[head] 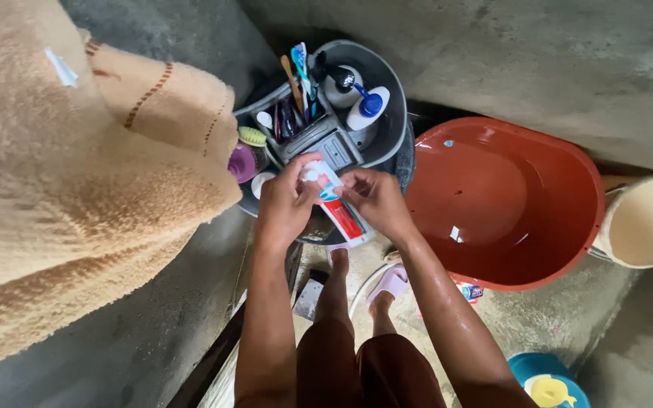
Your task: The person gathers scattered bathroom items from a wet floor, including soap bars, toothpaste, toothbrushes, and bottles, and places them into a gray caddy. The person repeatedly rinses items under a running hose and arranges them in the caddy.
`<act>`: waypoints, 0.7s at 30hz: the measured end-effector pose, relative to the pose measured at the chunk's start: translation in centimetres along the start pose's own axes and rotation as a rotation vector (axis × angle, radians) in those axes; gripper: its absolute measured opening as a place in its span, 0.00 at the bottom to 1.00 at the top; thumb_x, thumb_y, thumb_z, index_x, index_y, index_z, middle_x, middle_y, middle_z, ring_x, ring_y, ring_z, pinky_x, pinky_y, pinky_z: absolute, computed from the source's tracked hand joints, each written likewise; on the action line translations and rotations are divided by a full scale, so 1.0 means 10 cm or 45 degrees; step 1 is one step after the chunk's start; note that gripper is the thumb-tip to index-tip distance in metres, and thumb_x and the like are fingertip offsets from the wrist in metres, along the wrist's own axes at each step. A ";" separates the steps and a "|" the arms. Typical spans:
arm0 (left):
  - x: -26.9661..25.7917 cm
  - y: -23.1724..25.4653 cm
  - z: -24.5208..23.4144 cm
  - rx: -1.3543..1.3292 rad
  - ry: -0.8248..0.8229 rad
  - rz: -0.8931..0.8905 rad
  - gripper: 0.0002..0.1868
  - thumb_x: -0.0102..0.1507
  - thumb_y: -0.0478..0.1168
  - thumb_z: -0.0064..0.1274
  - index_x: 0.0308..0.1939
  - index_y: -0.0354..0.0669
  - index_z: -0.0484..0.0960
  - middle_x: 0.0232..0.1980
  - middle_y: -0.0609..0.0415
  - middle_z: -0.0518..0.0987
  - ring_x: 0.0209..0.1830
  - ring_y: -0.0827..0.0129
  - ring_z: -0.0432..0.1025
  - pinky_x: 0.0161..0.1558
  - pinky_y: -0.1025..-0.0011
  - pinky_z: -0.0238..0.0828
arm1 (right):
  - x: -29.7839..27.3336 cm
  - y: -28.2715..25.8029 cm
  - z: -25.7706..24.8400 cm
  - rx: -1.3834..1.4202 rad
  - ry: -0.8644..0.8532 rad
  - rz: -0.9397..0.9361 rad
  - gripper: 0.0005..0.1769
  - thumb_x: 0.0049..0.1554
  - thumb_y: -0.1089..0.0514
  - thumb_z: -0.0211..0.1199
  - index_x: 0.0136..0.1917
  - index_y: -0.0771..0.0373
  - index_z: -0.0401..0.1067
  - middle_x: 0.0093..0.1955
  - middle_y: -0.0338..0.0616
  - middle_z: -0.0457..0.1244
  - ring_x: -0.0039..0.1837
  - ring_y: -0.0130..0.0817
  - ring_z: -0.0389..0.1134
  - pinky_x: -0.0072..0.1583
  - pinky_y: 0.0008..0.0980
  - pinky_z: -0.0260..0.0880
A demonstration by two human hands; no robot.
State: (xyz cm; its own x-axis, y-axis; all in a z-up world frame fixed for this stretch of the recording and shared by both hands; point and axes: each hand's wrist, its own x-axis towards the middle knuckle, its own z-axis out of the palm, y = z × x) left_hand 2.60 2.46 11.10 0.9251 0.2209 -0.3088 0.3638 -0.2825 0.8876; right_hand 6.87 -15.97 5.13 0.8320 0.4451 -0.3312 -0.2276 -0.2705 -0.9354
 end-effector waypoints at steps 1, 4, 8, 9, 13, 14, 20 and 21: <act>0.00 -0.03 0.04 -0.001 -0.008 0.001 0.19 0.65 0.42 0.59 0.60 0.47 0.79 0.37 0.46 0.86 0.31 0.67 0.84 0.34 0.69 0.77 | -0.02 0.02 -0.03 0.000 0.007 0.003 0.06 0.59 0.63 0.70 0.49 0.68 0.77 0.41 0.33 0.69 0.44 0.16 0.65 0.46 0.22 0.69; -0.03 -0.01 0.07 0.103 0.067 0.091 0.17 0.65 0.38 0.58 0.58 0.46 0.81 0.36 0.45 0.86 0.31 0.69 0.83 0.34 0.68 0.77 | -0.06 -0.01 -0.07 -0.013 -0.027 -0.013 0.07 0.62 0.63 0.68 0.52 0.68 0.78 0.46 0.40 0.72 0.48 0.20 0.68 0.51 0.24 0.72; 0.03 0.00 -0.04 0.603 0.668 0.086 0.21 0.68 0.33 0.50 0.66 0.43 0.75 0.48 0.41 0.84 0.42 0.58 0.82 0.42 0.65 0.80 | -0.14 -0.06 -0.16 0.024 -0.042 -0.024 0.23 0.57 0.64 0.64 0.66 0.64 0.69 0.61 0.43 0.67 0.60 0.27 0.69 0.59 0.29 0.72; 0.07 -0.10 -0.09 0.686 0.965 0.559 0.20 0.67 0.28 0.49 0.64 0.33 0.75 0.55 0.37 0.82 0.50 0.52 0.81 0.52 0.63 0.79 | -0.15 -0.01 -0.18 0.114 -0.025 0.072 0.25 0.60 0.62 0.63 0.69 0.63 0.64 0.64 0.42 0.65 0.62 0.29 0.67 0.60 0.30 0.69; 0.39 -0.17 -0.15 0.695 0.978 0.651 0.19 0.68 0.26 0.49 0.64 0.30 0.76 0.58 0.36 0.81 0.56 0.47 0.80 0.58 0.60 0.78 | -0.24 0.36 -0.23 0.010 0.014 0.266 0.22 0.62 0.59 0.61 0.69 0.61 0.66 0.63 0.40 0.68 0.59 0.30 0.70 0.59 0.31 0.72; 0.46 -0.23 -0.16 0.716 0.987 0.657 0.20 0.68 0.27 0.49 0.65 0.31 0.74 0.59 0.36 0.81 0.57 0.46 0.79 0.60 0.60 0.77 | -0.27 0.51 -0.23 -0.005 0.010 0.246 0.22 0.62 0.59 0.61 0.68 0.62 0.67 0.61 0.42 0.69 0.59 0.30 0.71 0.59 0.30 0.72; 0.60 -0.14 -0.21 0.710 1.039 0.590 0.20 0.71 0.27 0.47 0.68 0.32 0.73 0.62 0.36 0.80 0.61 0.49 0.77 0.62 0.59 0.76 | -0.46 0.98 -0.27 0.044 0.025 0.273 0.19 0.62 0.60 0.59 0.67 0.64 0.68 0.61 0.42 0.69 0.54 0.30 0.70 0.55 0.31 0.71; 0.60 -0.09 -0.23 0.725 1.067 0.649 0.21 0.71 0.27 0.47 0.69 0.33 0.72 0.64 0.35 0.79 0.62 0.48 0.76 0.63 0.57 0.75 | -0.48 0.94 -0.28 0.023 0.037 0.279 0.19 0.62 0.60 0.60 0.66 0.63 0.68 0.60 0.41 0.69 0.56 0.28 0.71 0.56 0.30 0.71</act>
State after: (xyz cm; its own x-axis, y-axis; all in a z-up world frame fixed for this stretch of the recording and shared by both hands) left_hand 7.59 6.18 9.26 0.6931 0.4534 0.5604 0.1601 -0.8548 0.4937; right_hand 2.12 -23.05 -1.66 0.7760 0.3523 -0.5232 -0.4134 -0.3425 -0.8437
